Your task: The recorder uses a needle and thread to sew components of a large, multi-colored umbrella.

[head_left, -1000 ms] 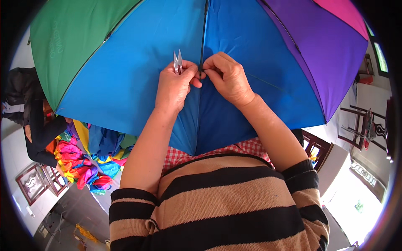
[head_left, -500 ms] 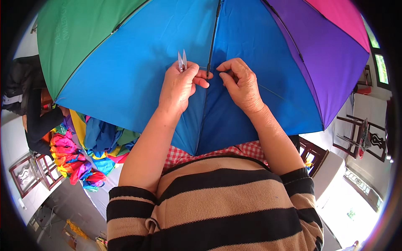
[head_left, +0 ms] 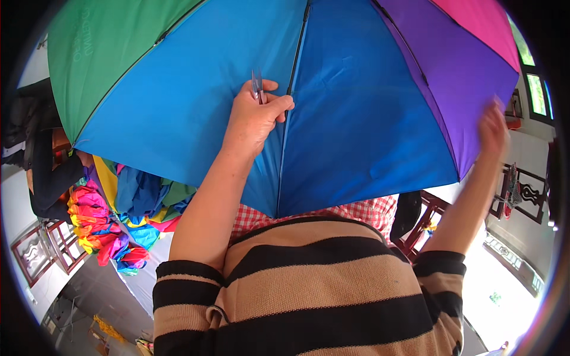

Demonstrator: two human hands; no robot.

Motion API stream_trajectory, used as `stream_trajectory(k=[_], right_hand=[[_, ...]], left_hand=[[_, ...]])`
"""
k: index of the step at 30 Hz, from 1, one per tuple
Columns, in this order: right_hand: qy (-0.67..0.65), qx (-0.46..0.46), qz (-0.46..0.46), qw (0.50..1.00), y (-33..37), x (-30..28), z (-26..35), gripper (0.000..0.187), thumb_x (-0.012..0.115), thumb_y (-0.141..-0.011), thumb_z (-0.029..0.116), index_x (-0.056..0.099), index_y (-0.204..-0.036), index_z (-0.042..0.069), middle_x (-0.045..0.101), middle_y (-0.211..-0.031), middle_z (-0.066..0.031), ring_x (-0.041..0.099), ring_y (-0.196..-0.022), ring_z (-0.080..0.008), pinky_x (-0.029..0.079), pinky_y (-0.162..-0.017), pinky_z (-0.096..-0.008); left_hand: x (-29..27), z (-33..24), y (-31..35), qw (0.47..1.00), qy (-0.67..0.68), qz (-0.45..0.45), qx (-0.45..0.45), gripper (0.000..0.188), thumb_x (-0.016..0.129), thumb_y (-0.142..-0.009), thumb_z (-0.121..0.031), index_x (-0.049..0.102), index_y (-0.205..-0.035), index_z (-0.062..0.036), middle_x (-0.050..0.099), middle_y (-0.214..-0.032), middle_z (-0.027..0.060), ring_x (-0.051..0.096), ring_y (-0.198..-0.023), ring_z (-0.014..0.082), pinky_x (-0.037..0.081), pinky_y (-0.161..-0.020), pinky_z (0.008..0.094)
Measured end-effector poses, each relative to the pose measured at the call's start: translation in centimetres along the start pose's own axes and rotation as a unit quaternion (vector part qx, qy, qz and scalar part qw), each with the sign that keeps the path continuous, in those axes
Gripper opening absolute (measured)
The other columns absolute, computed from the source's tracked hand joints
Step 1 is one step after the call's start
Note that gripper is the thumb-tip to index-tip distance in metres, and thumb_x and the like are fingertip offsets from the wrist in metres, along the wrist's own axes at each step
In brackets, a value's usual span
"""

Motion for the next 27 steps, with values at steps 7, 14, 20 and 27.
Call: stream_trajectory(k=[7,14,20,27], right_hand=[[0.769,-0.183,-0.269,0.550,0.7,8.3,-11.9,0.017,0.062,-0.086,0.019,0.067,-0.093,0.004,0.063,-0.082,-0.0028,0.058,-0.069,-0.0145,0.049,-0.063,-0.0286],[0.837,-0.197,0.000,0.510,-9.2,9.6,-35.3,0.005,0.061,-0.080,0.006,0.057,-0.078,0.003,0.059,-0.067,-0.0119,0.059,-0.060,-0.0237,0.048,-0.057,-0.0358],[0.853,-0.169,-0.017,0.494,-8.1,8.5,-37.7,0.005,0.060,-0.079,0.004,0.055,-0.078,0.002,0.061,-0.071,-0.0147,0.062,-0.067,-0.0340,0.050,-0.060,-0.0414],[0.831,-0.118,-0.003,0.544,-6.4,8.3,-38.7,0.006,0.061,-0.078,0.003,0.054,-0.078,0.003,0.061,-0.071,-0.0150,0.062,-0.069,-0.0356,0.049,-0.060,-0.0426]], left_hand=[[-0.6,0.5,-0.2,1.000,0.003,0.007,0.004,0.041,0.072,-0.080,-0.006,0.050,-0.113,0.0010,0.067,-0.080,0.0103,0.055,-0.058,0.0074,0.036,-0.045,0.0186],[0.4,0.1,-0.2,1.000,0.011,0.019,-0.008,0.039,0.071,-0.079,-0.005,0.049,-0.111,0.0028,0.067,-0.080,0.0110,0.056,-0.059,0.0088,0.037,-0.046,0.0195],[-0.1,0.2,0.0,1.000,0.004,0.011,-0.011,0.036,0.067,-0.083,-0.006,0.050,-0.113,0.0043,0.067,-0.082,0.0123,0.056,-0.059,0.0092,0.037,-0.046,0.0191],[-0.1,0.1,0.1,0.999,0.047,0.017,-0.009,0.025,0.060,-0.090,-0.010,0.052,-0.110,0.0033,0.067,-0.086,0.0151,0.055,-0.060,0.0095,0.039,-0.048,0.0196]])
Point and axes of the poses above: each hand's wrist, its own y-axis away from the middle knuckle, its own x-axis out of the palm, z = x × y, the point moved 6 cm from there along -y, towards the middle knuckle
